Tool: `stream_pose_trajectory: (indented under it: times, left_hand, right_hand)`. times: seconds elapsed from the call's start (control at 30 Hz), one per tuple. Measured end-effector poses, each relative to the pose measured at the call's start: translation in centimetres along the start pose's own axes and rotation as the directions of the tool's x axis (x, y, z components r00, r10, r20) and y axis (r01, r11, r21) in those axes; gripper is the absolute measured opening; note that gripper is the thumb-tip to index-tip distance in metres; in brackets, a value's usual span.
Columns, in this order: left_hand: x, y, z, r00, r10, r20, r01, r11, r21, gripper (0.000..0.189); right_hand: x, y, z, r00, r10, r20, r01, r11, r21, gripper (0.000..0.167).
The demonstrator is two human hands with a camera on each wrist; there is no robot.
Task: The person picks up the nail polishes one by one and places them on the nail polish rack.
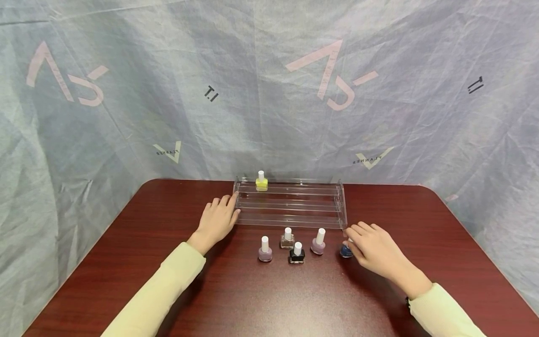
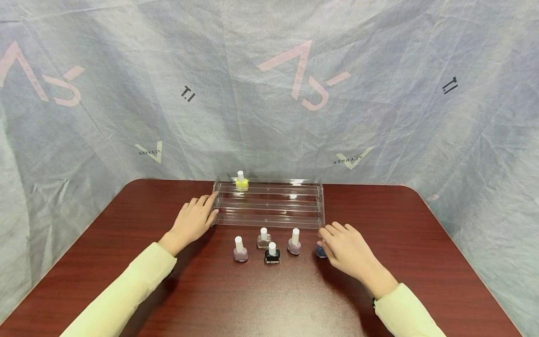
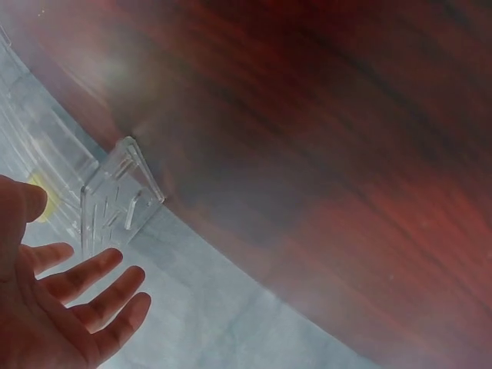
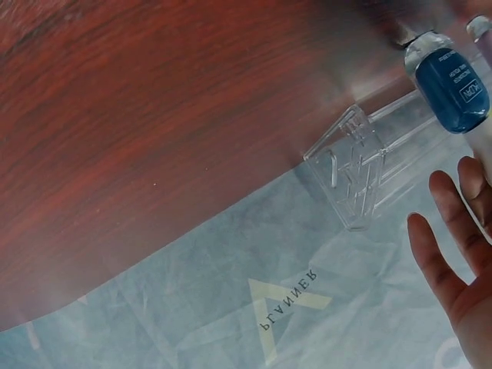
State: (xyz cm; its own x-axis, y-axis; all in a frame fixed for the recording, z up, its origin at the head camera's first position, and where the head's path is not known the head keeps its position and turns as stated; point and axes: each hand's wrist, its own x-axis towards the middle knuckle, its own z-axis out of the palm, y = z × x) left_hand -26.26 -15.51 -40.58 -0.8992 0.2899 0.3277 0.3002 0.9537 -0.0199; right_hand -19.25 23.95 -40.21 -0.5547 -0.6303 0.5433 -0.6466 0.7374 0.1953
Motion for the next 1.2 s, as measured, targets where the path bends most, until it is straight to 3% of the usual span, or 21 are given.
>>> stream_pose_trajectory:
  times: [0.3,0.47,0.57,0.67,0.83,1.2]
  left_hand:
    - [0.6,0.1,0.3,1.0,0.006,-0.014,-0.006,1.0,0.0,0.047]
    - [0.7,0.1,0.6,1.0,0.005,-0.026,-0.005,1.0,0.006,0.045]
    - [0.8,0.0,0.8,0.999,0.006,-0.042,-0.005,1.0,0.016,0.043]
    - [0.8,0.0,1.0,0.999,0.007,-0.053,-0.006,1.0,0.023,0.042]
    - [0.7,-0.1,1.2,0.997,0.006,-0.071,-0.004,1.0,0.023,0.04]
    - [0.7,-0.3,1.5,0.997,0.012,-0.082,-0.009,0.999,0.042,0.039]
  right_hand:
    - [0.2,-0.1,-0.4,1.0,0.005,-0.025,-0.004,1.0,0.011,0.009]
    - [0.3,-0.1,-0.4,0.999,-0.001,-0.039,0.001,1.0,0.014,0.039]
    - [0.4,-0.1,-0.4,0.999,0.0,-0.038,0.0,1.0,0.014,0.045]
    - [0.4,-0.1,-0.4,0.999,-0.003,-0.035,0.003,1.0,0.015,0.041]
    - [0.5,-0.1,-0.5,0.999,-0.014,-0.03,0.014,1.0,0.012,0.012]
    - [1.4,0.4,-0.9,1.0,-0.009,-0.017,0.009,1.0,-0.003,0.013]
